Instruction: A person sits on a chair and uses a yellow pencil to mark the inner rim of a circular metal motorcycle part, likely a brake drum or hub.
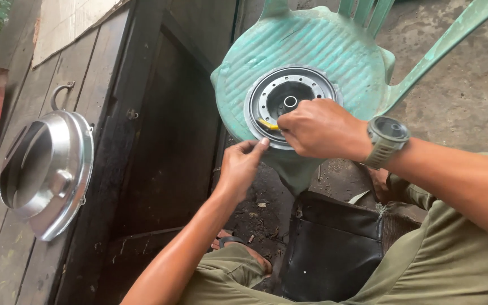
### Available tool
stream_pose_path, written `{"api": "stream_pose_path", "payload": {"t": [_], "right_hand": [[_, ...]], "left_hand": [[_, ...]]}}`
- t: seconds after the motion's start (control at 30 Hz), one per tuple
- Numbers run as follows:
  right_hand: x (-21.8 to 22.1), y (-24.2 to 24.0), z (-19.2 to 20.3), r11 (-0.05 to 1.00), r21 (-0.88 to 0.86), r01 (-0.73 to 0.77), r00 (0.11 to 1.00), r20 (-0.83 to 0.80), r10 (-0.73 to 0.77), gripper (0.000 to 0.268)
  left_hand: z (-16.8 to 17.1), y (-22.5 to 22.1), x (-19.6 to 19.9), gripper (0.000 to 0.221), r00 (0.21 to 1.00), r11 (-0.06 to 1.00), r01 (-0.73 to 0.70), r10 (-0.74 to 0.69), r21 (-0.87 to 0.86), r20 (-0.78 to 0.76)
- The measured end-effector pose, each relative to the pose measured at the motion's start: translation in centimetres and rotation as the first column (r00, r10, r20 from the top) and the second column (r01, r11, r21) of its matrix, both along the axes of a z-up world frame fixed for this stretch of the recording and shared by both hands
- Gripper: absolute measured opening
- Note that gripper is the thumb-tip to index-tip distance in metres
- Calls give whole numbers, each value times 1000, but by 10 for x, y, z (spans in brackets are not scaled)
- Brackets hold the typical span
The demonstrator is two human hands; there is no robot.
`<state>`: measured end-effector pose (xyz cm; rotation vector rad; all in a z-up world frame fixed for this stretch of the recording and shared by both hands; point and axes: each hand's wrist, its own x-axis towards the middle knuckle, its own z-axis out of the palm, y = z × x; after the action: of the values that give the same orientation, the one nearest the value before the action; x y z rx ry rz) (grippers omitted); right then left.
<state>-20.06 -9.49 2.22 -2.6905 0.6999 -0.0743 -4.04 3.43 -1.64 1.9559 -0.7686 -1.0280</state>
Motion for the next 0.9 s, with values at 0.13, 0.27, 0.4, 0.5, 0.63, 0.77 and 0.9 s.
{"api": "stream_pose_path", "payload": {"t": [0.13, 0.27, 0.4, 0.5, 0.63, 0.77, 0.9], "right_hand": [[-10, 5, 12, 999, -35, 23, 999, -48, -25, 22], [-31, 11, 49, 995, 63, 76, 978, -200, -62, 23], [-28, 9, 47, 993, 75, 93, 973, -217, -75, 22], [-21, 9, 42, 998, 23, 56, 976, -211, -50, 23], [-8, 9, 34, 998, -24, 55, 981, -185, -58, 24], [8, 8, 10, 996, -65, 59, 998, -29, -61, 22], [17, 7, 3, 994, -50, 95, 995, 43, -92, 24]], "left_hand": [[11, 2, -5, 37, 991, 999, 32, -32, -6, -126], [11, -9, 11, 45, 988, 997, -77, 74, -23, -136], [0, -24, 44, 44, 991, 987, -118, 124, -109, 46], [2, -34, 49, 49, 998, 989, -37, 43, -141, 39], [-11, -46, 53, 48, 999, 983, 19, -27, -182, -40], [-23, -52, 61, 44, 997, 983, 71, -71, -167, 5], [-27, -51, 64, 43, 997, 981, 59, -67, -186, -38]]}}
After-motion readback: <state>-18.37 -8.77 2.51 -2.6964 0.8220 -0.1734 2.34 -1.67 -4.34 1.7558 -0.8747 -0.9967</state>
